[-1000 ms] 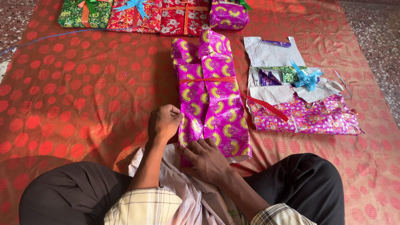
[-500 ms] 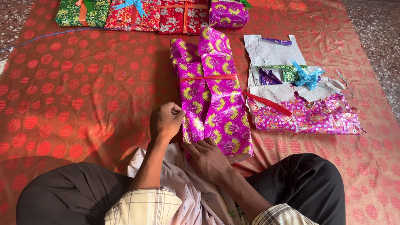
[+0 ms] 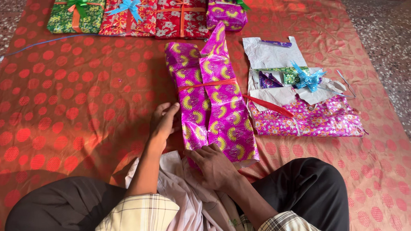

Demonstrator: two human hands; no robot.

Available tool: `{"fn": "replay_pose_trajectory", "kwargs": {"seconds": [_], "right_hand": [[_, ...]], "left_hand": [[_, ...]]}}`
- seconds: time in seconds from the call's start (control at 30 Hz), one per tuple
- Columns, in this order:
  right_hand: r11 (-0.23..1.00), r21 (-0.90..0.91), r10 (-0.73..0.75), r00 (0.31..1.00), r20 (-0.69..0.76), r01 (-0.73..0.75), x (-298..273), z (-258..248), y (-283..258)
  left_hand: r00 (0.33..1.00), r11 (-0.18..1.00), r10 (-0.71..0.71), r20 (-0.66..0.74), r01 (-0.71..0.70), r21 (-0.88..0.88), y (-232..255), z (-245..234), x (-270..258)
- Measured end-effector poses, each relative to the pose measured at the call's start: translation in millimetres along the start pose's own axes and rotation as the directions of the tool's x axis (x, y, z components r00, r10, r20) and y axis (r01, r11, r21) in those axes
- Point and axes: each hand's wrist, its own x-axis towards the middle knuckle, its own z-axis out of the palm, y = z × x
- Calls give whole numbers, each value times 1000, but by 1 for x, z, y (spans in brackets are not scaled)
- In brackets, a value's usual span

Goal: The person wraps a rectangular gift with pink and yellow patterned paper, folds the edges, and ties a red ribbon around it. They adjust the ribbon and smooth the paper to complete the wrapping.

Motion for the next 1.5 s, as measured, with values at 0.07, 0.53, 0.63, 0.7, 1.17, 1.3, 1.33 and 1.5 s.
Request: {"fn": "replay_pose_trajectory", "kwargs": {"seconds": [0.07,0.53,0.63,0.7,1.17,1.3,1.33,1.5], "right_hand": [[999,-36,35,987,-158,-41,4,-3,6],[799,238,597,685,-417,-552,28,-40,133],[772,275,635,672,-380,-574,25,-43,135],[798,262,601,697,-391,-542,22,-50,133],[844,363,486,848,-210,-394,7,-12,-1],[408,820,670,741,29,-401,18,16,-1],[272,936,645,764,-3,-225,20,19,4],[115,989,715,699,-15,-96,18,10,31]], "left_hand": [[1000,1000,0,26,0,-22,4,3,7],[966,989,-141,216,147,-16,14,9,30],[949,976,-209,237,218,-13,14,7,28],[939,966,-252,235,259,-1,15,4,25],[973,854,-174,150,225,-470,-19,15,5],[973,721,-167,161,231,-653,-43,24,2],[970,704,-140,197,237,-669,-47,30,-1],[966,796,-87,244,215,-567,-49,66,-38]]}}
